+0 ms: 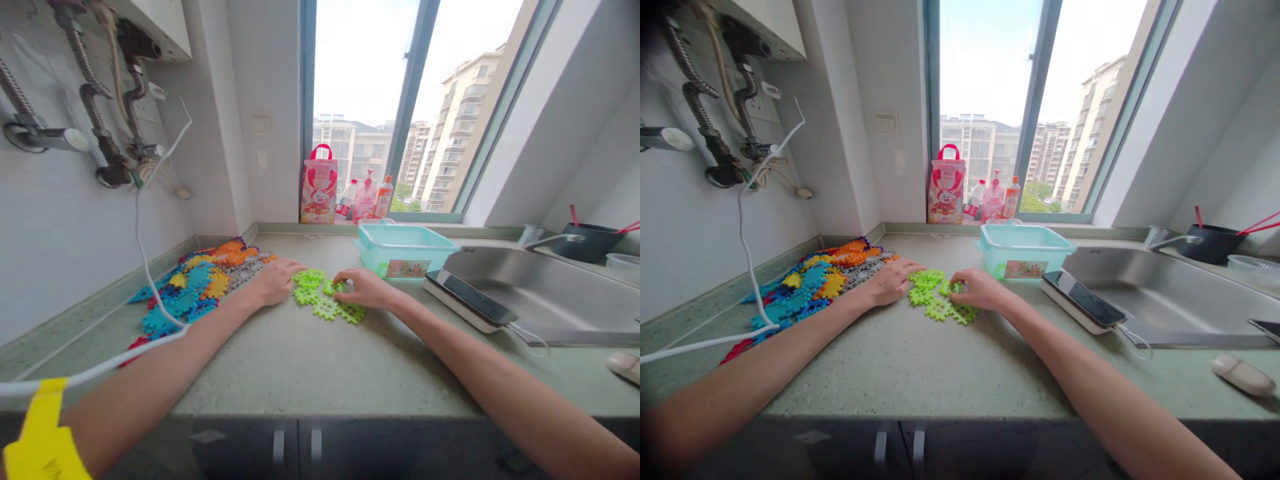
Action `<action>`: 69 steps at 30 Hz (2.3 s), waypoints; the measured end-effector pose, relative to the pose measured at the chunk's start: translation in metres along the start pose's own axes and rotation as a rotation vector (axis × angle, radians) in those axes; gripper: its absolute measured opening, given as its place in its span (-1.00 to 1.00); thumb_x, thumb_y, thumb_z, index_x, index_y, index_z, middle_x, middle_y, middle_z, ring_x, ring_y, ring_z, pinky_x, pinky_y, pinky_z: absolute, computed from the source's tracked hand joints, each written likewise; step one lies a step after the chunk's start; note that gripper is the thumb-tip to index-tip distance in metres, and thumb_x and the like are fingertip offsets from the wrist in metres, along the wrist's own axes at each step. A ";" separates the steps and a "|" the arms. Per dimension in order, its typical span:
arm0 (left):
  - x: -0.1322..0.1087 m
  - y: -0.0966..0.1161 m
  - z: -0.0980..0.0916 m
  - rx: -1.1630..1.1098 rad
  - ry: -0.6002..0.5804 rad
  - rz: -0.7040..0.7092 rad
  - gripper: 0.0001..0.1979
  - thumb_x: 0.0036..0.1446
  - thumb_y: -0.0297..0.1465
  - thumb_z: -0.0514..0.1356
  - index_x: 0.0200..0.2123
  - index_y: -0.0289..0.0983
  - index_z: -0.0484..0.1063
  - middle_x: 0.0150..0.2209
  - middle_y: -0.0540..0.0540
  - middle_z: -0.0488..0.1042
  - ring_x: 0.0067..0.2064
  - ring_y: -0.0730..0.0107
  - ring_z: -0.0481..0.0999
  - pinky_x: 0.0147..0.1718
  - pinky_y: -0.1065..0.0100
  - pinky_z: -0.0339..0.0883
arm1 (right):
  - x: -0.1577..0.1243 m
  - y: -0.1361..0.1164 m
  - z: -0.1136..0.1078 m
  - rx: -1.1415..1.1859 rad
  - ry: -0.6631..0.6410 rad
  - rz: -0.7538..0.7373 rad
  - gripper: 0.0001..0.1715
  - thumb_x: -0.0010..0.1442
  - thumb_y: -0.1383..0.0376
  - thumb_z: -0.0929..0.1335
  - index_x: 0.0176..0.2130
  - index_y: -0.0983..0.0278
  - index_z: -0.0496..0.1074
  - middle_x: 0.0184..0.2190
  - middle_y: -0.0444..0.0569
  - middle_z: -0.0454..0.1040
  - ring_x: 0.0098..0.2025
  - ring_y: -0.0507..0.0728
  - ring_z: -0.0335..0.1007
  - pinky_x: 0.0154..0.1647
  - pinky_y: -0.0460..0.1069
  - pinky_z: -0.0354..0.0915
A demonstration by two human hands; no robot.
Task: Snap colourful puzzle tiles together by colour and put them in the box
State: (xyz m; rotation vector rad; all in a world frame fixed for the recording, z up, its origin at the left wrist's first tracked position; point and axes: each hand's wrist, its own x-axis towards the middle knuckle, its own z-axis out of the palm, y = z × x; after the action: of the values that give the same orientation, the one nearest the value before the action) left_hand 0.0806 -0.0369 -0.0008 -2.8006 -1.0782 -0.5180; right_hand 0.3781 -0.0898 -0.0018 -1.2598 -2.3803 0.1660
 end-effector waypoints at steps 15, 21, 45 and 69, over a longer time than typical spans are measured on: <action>-0.009 -0.007 0.015 0.003 0.013 -0.059 -0.41 0.20 -0.52 0.04 0.29 -0.22 0.43 0.25 -0.20 0.47 0.30 0.09 0.38 0.40 0.04 0.11 | -0.023 -0.022 -0.053 -0.070 -0.075 0.187 -0.66 0.19 0.07 0.46 -0.07 0.14 0.62 -0.23 -0.05 0.68 -0.26 0.16 0.59 -0.27 -0.02 0.34; -0.011 -0.002 0.020 -0.005 0.032 -0.119 -0.45 0.25 -0.52 0.01 0.26 -0.23 0.46 0.24 -0.19 0.47 0.27 0.11 0.41 0.36 0.09 0.17 | -0.036 -0.043 -0.055 -0.166 -0.209 0.186 -0.71 0.16 0.02 0.50 -0.22 0.15 0.59 -0.30 -0.02 0.66 -0.33 0.18 0.56 -0.37 -0.02 0.27; -0.015 0.005 0.019 -0.098 0.162 -0.123 -0.37 0.08 -0.65 0.05 0.23 -0.31 0.47 0.19 -0.23 0.53 0.22 0.14 0.48 0.31 0.13 0.28 | -0.021 -0.054 -0.018 0.096 0.022 -0.069 -0.72 0.11 0.28 0.49 -0.20 0.21 0.39 -0.22 -0.08 0.47 -0.26 0.09 0.37 -0.16 -0.02 0.30; -0.029 0.036 -0.027 -0.278 -0.048 -0.177 -0.41 -0.06 -0.05 0.45 -0.02 -0.16 0.43 -0.07 -0.04 0.62 -0.28 0.26 0.58 -0.32 0.33 0.30 | -0.024 -0.035 -0.016 0.105 -0.047 -0.111 -0.69 0.07 0.36 0.49 -0.14 0.21 0.48 -0.22 -0.06 0.52 -0.19 0.14 0.40 -0.12 -0.01 0.28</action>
State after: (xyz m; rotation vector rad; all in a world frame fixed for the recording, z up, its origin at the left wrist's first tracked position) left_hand 0.0771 -0.0879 0.0152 -2.9804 -1.3706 -0.6683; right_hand 0.3701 -0.1306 0.0154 -1.0844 -2.4403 0.2856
